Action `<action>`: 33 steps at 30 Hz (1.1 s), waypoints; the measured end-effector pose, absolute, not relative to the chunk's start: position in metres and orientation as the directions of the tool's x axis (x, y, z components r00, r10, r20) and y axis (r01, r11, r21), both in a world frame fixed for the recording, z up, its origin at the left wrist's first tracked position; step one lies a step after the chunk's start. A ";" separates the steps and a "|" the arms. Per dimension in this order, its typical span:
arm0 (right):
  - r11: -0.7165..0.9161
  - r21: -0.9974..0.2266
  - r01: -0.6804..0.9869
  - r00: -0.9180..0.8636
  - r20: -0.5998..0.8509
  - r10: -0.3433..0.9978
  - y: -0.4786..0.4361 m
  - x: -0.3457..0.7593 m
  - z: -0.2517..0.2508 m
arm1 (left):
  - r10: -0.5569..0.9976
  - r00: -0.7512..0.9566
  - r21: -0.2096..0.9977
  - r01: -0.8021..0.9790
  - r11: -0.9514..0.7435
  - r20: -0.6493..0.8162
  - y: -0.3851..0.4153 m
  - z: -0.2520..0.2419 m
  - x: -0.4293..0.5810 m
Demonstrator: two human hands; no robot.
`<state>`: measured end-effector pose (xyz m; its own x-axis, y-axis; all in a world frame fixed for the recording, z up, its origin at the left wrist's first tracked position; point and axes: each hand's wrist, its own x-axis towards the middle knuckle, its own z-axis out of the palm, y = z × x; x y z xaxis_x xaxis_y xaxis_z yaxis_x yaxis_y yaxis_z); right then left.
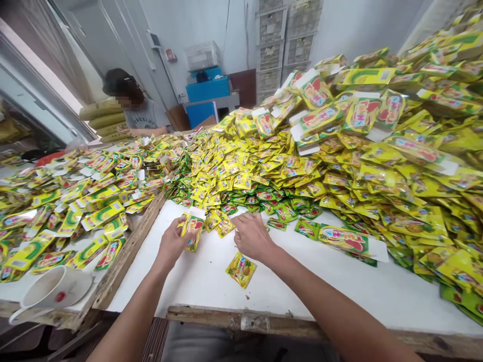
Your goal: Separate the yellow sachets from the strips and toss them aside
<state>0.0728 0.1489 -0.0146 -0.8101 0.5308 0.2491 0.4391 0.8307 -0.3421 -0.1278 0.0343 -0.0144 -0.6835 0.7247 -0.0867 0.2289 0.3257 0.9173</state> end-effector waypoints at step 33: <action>0.124 -0.974 0.190 -0.480 0.018 0.877 0.141 0.037 -0.021 | 0.906 -0.319 0.937 -0.295 0.185 -0.279 0.048 -0.042 -0.121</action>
